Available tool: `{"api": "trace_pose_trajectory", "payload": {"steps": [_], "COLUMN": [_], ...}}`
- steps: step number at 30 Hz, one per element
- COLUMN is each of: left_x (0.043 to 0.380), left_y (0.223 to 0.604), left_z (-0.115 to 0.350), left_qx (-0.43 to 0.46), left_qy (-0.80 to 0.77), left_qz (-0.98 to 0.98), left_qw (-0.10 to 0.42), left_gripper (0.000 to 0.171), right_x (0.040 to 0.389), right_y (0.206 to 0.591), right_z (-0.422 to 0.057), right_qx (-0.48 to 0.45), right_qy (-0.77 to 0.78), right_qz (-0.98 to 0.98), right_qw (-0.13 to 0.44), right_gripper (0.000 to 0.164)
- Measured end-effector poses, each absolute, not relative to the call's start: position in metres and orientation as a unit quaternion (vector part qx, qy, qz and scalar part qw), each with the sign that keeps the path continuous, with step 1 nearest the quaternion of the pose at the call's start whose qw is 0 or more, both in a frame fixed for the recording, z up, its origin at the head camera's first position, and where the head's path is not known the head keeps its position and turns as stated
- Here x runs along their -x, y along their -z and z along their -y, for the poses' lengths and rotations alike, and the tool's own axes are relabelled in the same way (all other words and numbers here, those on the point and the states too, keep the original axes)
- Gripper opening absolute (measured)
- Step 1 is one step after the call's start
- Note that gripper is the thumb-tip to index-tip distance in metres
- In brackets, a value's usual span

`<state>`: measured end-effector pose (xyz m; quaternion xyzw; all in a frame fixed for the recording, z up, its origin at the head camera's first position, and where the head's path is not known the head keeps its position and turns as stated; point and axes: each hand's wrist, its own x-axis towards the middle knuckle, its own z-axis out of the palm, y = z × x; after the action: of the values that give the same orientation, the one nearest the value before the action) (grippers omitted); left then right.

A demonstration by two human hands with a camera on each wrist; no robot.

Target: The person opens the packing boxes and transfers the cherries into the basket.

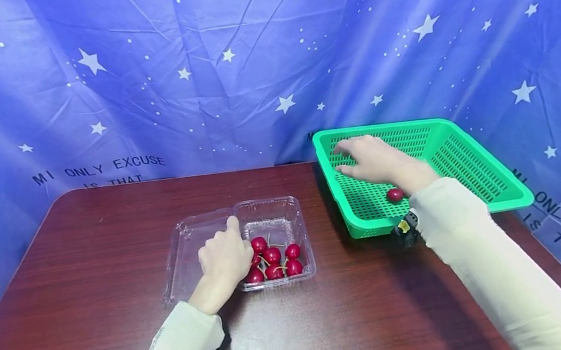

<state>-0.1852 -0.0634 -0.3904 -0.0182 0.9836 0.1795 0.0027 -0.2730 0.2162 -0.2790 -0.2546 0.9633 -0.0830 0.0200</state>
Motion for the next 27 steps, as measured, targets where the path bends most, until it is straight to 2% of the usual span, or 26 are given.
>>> {"api": "trace_pose_trajectory", "payload": {"steps": [27], "left_x": [0.186], "left_y": [0.393], "left_z": [0.064], "left_qx": [0.016], "left_qy": [-0.178], "left_qz": [-0.984], "left_qw": [-0.002], "left_gripper": [0.026], "right_x": [0.251], "right_y": [0.296], "right_z": [-0.139], "right_qx": [0.344], "right_qy": [0.030], "right_qz": [-0.938], "right_qw": [0.020], "right_gripper": [0.042]}}
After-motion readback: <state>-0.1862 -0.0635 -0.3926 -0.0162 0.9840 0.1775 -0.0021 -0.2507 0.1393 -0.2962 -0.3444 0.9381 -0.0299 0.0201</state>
